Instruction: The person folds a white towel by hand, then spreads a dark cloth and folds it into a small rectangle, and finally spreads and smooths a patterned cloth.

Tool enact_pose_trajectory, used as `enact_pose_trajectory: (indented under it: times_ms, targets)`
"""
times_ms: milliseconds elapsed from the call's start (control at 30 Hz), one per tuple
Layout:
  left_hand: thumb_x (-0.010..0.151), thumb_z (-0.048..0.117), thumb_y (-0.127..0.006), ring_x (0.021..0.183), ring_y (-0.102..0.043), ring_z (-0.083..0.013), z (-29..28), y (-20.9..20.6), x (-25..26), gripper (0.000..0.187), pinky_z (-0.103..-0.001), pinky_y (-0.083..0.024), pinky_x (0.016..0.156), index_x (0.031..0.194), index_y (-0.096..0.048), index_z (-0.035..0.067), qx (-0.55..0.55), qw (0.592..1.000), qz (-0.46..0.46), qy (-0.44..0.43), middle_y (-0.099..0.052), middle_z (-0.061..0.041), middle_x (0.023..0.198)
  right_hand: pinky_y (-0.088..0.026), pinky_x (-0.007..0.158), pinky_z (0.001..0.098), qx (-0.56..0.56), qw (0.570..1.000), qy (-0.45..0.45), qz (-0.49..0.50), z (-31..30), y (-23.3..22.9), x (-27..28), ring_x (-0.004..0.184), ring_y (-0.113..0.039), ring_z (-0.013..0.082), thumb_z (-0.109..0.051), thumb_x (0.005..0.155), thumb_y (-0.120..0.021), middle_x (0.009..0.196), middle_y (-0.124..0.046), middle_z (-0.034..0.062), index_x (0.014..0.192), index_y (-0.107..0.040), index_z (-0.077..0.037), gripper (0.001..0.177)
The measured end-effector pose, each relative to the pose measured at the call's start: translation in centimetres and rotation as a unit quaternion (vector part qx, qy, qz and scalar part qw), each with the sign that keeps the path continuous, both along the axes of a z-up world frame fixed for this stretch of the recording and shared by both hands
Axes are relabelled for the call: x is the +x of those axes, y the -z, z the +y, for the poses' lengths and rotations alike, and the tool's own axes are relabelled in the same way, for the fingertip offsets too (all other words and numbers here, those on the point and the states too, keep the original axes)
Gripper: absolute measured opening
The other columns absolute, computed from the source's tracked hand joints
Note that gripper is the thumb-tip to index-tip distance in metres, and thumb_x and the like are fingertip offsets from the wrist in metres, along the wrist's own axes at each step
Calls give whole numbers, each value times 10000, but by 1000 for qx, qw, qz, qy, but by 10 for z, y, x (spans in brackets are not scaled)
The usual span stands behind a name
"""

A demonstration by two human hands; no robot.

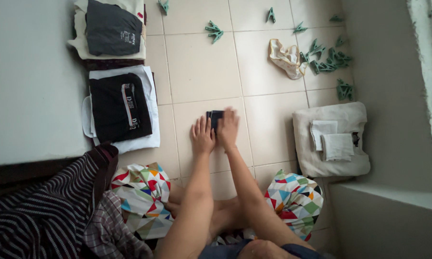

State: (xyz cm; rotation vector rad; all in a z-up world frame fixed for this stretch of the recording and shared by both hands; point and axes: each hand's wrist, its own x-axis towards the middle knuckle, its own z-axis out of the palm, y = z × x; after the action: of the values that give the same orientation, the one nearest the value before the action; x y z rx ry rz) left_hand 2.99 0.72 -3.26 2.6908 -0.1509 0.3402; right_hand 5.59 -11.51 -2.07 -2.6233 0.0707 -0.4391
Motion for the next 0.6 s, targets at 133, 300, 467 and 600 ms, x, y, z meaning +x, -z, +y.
enact_pose_trajectory:
  times_ms: [133,300,467,600]
  targets:
    - [1023,312,-493,1525,-366,-278,0,4,-1,524,-523,-232,1255,1527,-517,169,7,1000,4,-10,-427,-86,1641,-148,1278,506,-59,988,-111,91,2,-1,4,1577,-261,304,-334,1046,-433,1681,-339,105,1592,-348,-70,612]
    - [1005,322,-504,1499,-374,-304,1,2,0,535,-538,-234,1235,1512,-528,156,-13,1000,-6,-1,-439,-117,1606,-101,1266,537,-108,985,-75,112,-10,-6,31,1565,-238,285,-427,1042,-427,1670,-331,76,1601,-330,-122,644]
    - [998,312,-517,1502,-380,-298,1,2,-1,541,-536,-235,1239,1509,-518,136,-9,1000,-12,1,-442,-102,1616,-89,1256,554,-144,983,-37,107,-13,-8,59,1564,-209,312,-435,1055,-417,1675,-300,95,1607,-298,-91,661]
    - [987,320,-523,1503,-375,-301,3,1,-1,567,-530,-230,1239,1520,-499,130,8,1000,-7,-3,-447,-94,1608,-123,1253,538,-180,975,-87,98,1,-7,60,1569,-204,339,-401,1052,-408,1692,-285,138,1609,-312,-72,655]
